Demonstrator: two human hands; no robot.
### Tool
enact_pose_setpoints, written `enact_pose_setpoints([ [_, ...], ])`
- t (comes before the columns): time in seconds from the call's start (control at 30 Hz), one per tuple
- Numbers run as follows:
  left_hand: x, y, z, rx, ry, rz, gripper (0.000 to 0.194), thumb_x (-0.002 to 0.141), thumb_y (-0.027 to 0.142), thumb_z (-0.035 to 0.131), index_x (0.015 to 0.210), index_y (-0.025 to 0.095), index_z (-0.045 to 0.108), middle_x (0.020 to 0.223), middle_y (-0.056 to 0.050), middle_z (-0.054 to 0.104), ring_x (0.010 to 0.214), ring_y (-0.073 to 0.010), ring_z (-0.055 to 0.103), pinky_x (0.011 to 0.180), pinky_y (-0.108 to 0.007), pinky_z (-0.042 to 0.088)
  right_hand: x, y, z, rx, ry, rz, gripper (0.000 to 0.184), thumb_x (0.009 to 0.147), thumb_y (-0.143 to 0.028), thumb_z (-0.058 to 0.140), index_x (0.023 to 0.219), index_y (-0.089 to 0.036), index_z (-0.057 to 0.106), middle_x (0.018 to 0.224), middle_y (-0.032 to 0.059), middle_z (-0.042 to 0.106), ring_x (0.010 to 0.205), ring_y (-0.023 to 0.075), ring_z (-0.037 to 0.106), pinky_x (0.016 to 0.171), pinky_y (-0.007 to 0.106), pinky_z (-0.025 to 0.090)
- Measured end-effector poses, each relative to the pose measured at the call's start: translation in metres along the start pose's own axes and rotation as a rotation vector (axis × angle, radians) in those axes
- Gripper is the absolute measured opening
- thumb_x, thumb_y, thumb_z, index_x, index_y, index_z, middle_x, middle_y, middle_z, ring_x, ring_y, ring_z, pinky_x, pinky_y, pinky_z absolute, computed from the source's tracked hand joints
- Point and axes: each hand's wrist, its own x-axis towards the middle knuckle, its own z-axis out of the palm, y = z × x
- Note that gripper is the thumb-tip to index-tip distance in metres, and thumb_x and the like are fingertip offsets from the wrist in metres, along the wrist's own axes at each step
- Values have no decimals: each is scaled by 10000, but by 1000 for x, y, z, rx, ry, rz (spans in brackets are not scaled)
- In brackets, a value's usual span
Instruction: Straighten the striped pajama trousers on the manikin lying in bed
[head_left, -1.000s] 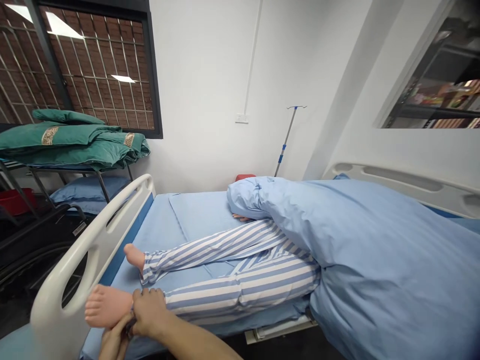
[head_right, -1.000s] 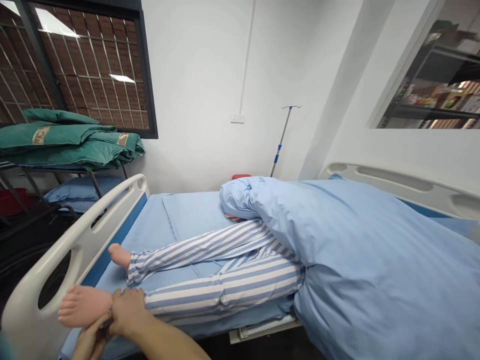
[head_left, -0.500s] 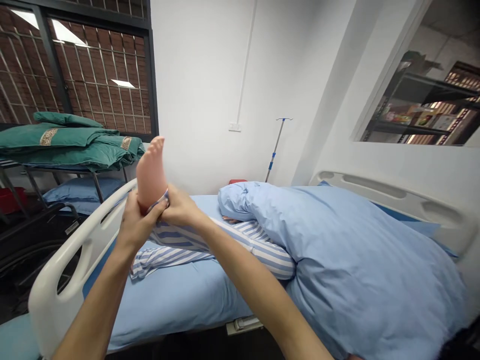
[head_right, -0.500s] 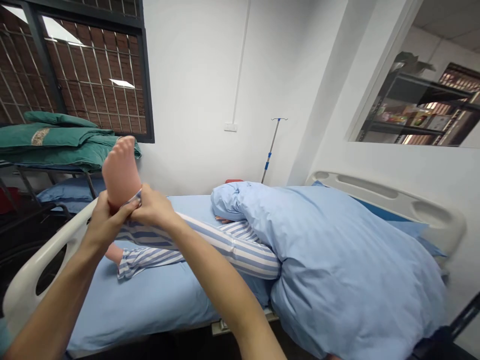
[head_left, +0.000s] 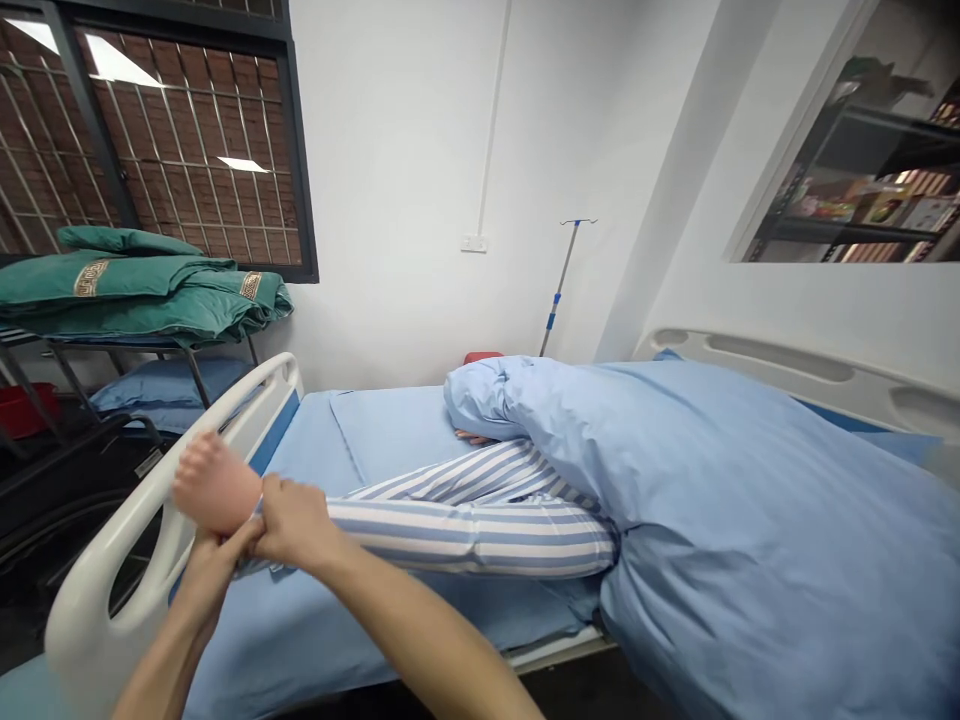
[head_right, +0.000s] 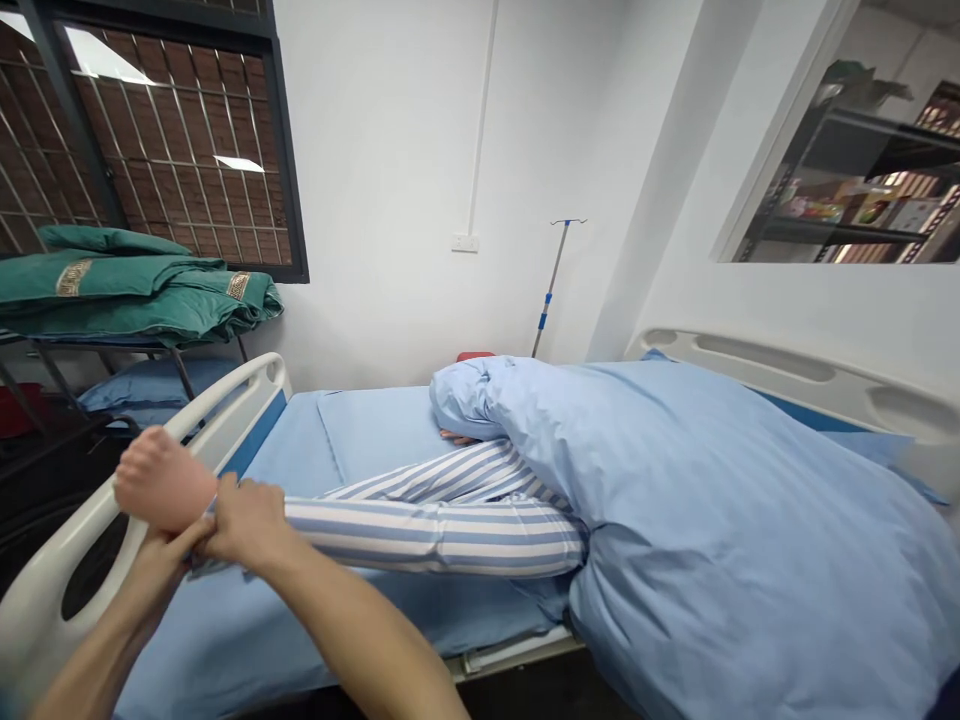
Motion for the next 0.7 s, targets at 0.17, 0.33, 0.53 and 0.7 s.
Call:
enact_pose_setpoints([
  [0.17,0,-125,-35,-244,46,-399,292,421,207,742,678,178,607,548,42,619,564,-164,586,472,-239,449,-3,10,116,-42,-152,40,686,548,-414,696,1111,-146,412,1027,135,605,936,291,595,773,435,477],
  [0.33,-15,-208,-49,-310,184,-554,154,431,148,659,565,195,598,551,46,646,544,-162,582,491,-265,468,-19,25,195,-84,-261,73,693,528,-381,721,1110,-131,439,1047,159,589,959,295,574,788,444,461],
  [0.53,-20,-230,-52,-429,209,-663,165,382,100,666,534,148,620,554,12,654,541,-133,582,496,-221,479,-28,30,213,-121,-245,64,669,537,-368,715,1098,-128,442,1016,141,595,932,274,578,772,423,469],
  [0.7,-21,-212,-52,-429,186,-638,227,374,96,697,591,136,642,576,1,667,560,-145,597,503,-226,483,-27,23,196,-115,-247,68,663,528,-358,723,1087,-131,448,1014,132,601,926,271,582,774,418,480],
])
